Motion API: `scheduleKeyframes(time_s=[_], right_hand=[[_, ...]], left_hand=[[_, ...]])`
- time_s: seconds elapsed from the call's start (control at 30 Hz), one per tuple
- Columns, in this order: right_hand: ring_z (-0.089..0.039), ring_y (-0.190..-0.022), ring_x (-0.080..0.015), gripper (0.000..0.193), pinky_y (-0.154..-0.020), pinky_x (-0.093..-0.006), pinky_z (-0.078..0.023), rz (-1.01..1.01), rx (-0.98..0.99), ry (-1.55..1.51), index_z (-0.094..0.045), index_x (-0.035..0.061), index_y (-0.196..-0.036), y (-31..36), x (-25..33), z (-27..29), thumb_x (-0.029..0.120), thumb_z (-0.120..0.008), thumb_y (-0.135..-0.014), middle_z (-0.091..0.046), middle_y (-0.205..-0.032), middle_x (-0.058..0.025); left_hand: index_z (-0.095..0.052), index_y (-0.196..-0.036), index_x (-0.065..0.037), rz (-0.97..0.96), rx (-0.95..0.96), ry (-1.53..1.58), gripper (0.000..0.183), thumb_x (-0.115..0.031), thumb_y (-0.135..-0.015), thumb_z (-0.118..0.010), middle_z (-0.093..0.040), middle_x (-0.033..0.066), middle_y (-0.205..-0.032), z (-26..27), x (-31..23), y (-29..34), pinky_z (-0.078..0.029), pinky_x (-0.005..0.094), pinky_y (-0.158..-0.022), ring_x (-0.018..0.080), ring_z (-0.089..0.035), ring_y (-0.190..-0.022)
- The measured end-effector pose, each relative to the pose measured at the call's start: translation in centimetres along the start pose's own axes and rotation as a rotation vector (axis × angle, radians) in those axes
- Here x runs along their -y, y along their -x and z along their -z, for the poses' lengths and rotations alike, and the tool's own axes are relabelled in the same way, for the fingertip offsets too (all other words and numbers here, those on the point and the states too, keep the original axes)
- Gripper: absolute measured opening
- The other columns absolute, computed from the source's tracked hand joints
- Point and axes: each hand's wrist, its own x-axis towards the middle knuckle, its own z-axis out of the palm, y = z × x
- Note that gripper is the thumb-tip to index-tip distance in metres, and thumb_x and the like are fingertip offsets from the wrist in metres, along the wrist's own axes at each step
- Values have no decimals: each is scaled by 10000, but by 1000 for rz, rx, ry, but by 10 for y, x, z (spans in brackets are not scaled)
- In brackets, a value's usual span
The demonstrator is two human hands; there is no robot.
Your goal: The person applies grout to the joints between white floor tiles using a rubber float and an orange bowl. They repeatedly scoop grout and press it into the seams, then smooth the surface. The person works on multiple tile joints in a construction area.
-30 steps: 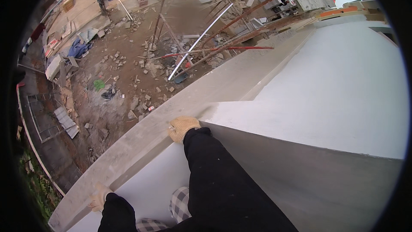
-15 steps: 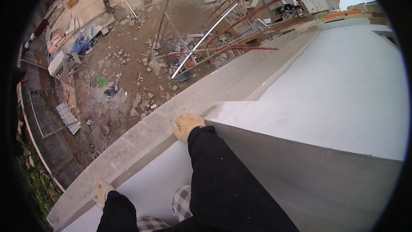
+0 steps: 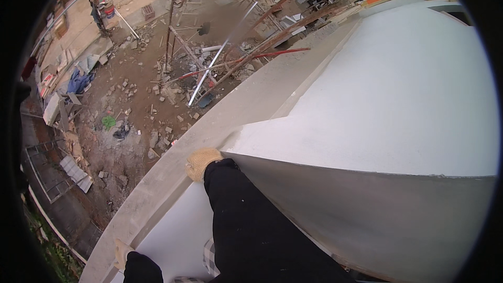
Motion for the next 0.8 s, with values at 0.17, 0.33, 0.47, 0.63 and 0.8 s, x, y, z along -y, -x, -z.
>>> scheduleKeyframes(time_s=[0.17, 0.33, 0.47, 0.63, 0.8], right_hand=[[-635, -1139, -338, 418, -1002, -473, -481, -25, 30, -42, -704, 98, -1152, 2, -1, 1, 383, -471, -955, -689, -1203, -139], [-631, -1156, -334, 408, -1002, -483, -484, -6, -31, -71, -700, 100, -1155, 1, -2, -1, 374, -473, -953, -683, -1225, -139], [-628, -1159, -334, 402, -998, -478, -489, -2, -22, -80, -702, 104, -1152, -2, -3, -4, 371, -477, -954, -690, -1197, -139], [-631, -1139, -329, 387, -986, -475, -491, -17, -12, -25, -715, 102, -1108, 0, -2, -2, 374, -488, -952, -696, -1166, -131], [-636, -1121, -321, 372, -973, -474, -492, 25, -58, -10, -720, 104, -1070, 3, 1, 0, 374, -495, -950, -701, -1129, -125]], left_hand=[[-514, -1480, -260, -9, 26, -19, 743, -729, -946, -297, -505, -56, -1532, -15, 4, -25, -83, 685, -1161, 297, -164, -1545], [-549, -1453, -256, -77, 13, -47, 700, -690, -960, -307, -547, -18, -1496, -24, 6, -46, -62, 722, -1140, 321, -191, -1536], [-610, -1388, -211, -26, -33, 38, 642, -612, -971, -331, -562, -13, -1481, -23, 4, -28, -81, 609, -1201, 347, -188, -1531], [-685, -1243, -153, -188, -222, -30, 577, -547, -965, -367, -609, 50, -1405, -15, 2, -10, -205, 479, -1177, 301, -427, -1381], [-728, -1065, -86, -216, -46, 169, 574, -542, -958, -396, -744, 138, -1052, -17, 4, -22, -346, 387, -1044, 282, -662, -997]])
